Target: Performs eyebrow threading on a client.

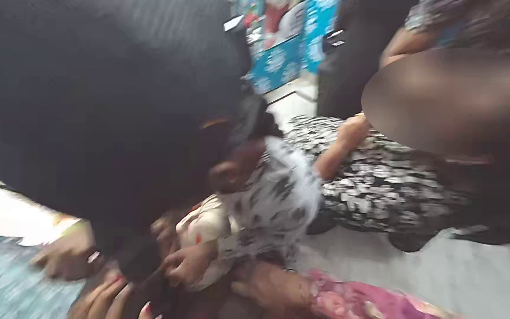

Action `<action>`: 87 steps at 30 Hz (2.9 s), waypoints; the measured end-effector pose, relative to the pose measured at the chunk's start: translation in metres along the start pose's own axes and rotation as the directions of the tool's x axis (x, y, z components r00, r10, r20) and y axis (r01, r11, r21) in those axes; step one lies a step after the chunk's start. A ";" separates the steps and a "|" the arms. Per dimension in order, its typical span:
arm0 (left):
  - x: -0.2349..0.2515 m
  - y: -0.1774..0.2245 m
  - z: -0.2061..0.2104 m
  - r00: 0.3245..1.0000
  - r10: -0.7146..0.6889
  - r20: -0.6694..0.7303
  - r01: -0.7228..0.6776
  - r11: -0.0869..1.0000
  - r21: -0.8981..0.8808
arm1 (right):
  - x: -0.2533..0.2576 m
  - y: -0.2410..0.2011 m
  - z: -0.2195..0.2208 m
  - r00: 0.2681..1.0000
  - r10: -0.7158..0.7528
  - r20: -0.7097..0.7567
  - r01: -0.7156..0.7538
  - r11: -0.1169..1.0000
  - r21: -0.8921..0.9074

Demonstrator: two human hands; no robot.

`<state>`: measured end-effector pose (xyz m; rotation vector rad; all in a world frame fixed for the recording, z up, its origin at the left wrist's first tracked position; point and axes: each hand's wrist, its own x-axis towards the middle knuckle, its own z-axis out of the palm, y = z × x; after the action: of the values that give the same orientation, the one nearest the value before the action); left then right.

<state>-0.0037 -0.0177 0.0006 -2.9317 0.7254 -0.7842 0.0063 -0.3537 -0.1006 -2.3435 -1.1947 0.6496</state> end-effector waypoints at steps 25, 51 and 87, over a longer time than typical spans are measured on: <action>-0.004 -0.015 0.009 0.995 -0.026 -0.097 0.029 0.999 0.029 | 0.007 0.013 0.006 0.997 -0.079 -0.021 0.078 0.997 -0.019; -0.004 -0.006 0.007 0.994 -0.053 -0.100 0.057 0.998 0.034 | 0.005 0.013 0.009 0.996 -0.083 -0.036 0.082 0.996 -0.023; -0.004 -0.008 0.007 0.994 -0.037 -0.102 0.043 0.998 0.052 | 0.006 0.010 0.008 0.995 -0.079 -0.056 0.078 0.996 -0.035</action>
<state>0.0007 -0.0093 -0.0064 -2.8851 0.6425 -0.9459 0.0111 -0.3532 -0.1142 -2.3126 -1.2740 0.5371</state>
